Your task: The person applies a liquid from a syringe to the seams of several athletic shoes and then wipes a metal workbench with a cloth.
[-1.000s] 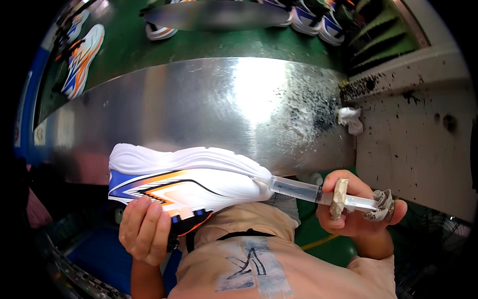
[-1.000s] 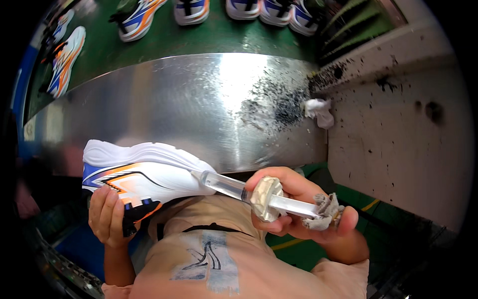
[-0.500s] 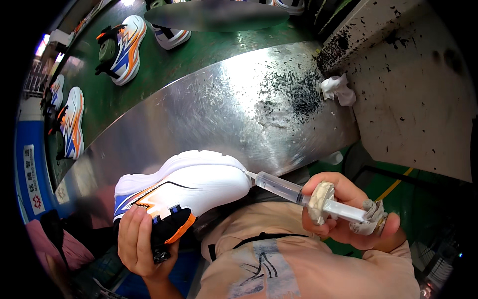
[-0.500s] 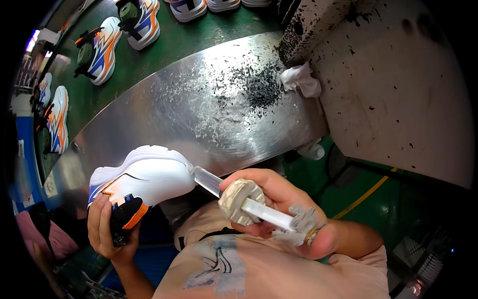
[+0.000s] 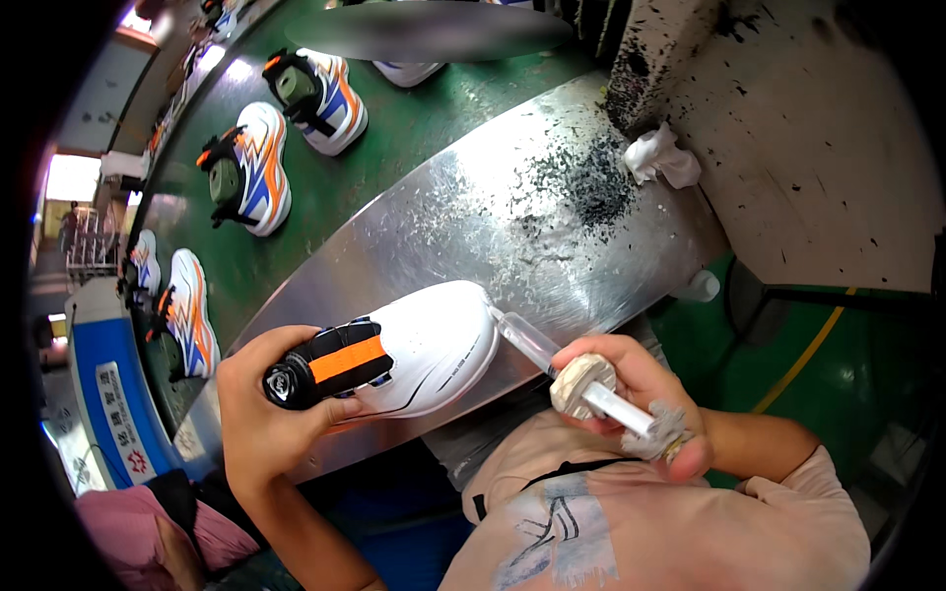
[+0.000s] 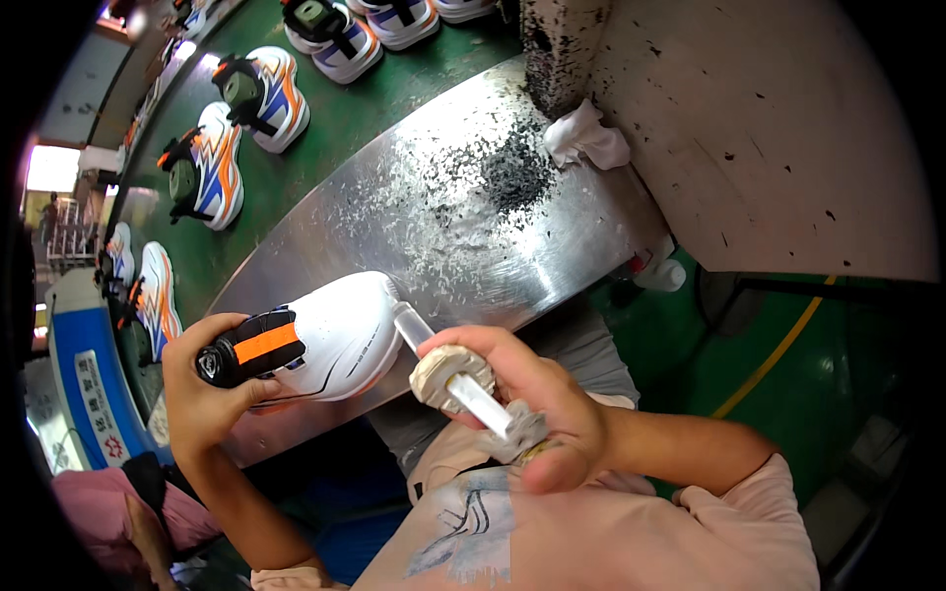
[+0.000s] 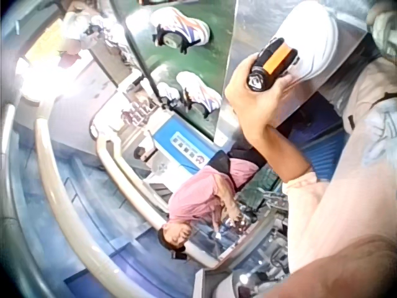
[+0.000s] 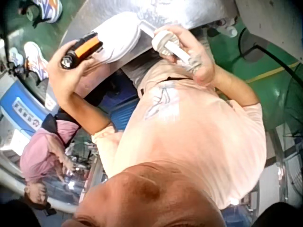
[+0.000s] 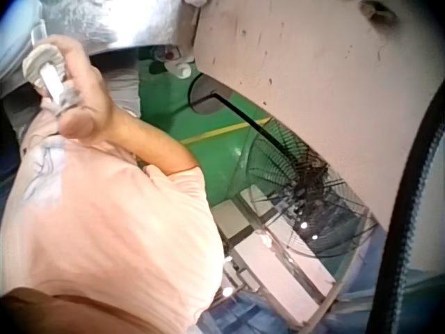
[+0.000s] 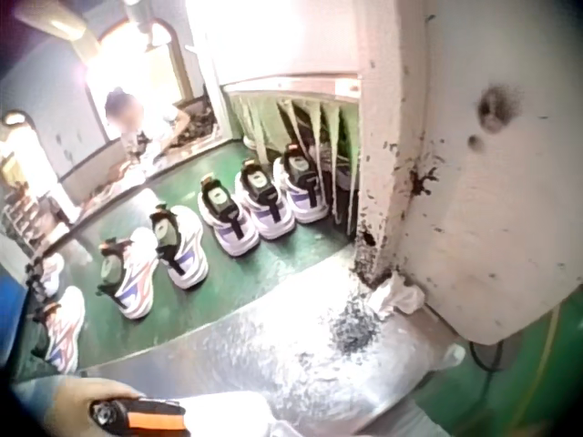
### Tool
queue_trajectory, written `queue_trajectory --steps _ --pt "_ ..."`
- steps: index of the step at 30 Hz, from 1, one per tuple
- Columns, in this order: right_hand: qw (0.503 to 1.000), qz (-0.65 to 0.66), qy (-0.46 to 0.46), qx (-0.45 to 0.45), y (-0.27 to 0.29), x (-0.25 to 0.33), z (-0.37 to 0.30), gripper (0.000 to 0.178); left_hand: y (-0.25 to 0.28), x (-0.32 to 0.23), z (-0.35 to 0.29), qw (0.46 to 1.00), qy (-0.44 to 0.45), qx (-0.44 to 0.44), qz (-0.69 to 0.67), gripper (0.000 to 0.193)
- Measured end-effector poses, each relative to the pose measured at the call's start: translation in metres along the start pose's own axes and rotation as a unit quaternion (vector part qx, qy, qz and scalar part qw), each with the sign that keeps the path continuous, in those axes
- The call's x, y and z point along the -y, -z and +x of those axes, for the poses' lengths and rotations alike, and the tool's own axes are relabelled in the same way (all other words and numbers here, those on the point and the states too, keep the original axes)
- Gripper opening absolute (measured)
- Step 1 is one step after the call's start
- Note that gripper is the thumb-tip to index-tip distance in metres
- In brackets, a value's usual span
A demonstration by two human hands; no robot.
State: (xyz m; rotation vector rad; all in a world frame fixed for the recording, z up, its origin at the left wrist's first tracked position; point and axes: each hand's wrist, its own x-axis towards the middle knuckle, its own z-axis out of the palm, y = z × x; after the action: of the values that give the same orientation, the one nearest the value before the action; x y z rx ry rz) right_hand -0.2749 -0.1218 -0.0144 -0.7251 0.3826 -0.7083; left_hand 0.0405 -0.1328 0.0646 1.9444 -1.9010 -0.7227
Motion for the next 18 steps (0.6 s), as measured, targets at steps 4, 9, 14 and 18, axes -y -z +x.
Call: queue_trajectory --steps 4,9,14,18 --pt "0.995 -0.087 0.043 0.04 0.008 -0.006 -0.005 0.109 0.007 0.003 0.022 0.996 0.034 0.047 -0.073 0.055" --pt "0.984 -0.156 0.069 0.047 0.006 -0.009 -0.002 0.108 0.02 0.011 0.037 0.985 0.095 0.117 -0.08 0.059" --pt "0.949 -0.264 0.172 -0.006 0.022 0.014 0.022 0.108 0.052 0.066 0.037 0.951 0.138 0.066 -0.268 0.058" --pt "0.74 -0.612 0.278 -0.026 0.068 0.018 0.049 0.096 0.073 0.122 0.04 0.83 0.005 -0.224 -0.512 0.052"
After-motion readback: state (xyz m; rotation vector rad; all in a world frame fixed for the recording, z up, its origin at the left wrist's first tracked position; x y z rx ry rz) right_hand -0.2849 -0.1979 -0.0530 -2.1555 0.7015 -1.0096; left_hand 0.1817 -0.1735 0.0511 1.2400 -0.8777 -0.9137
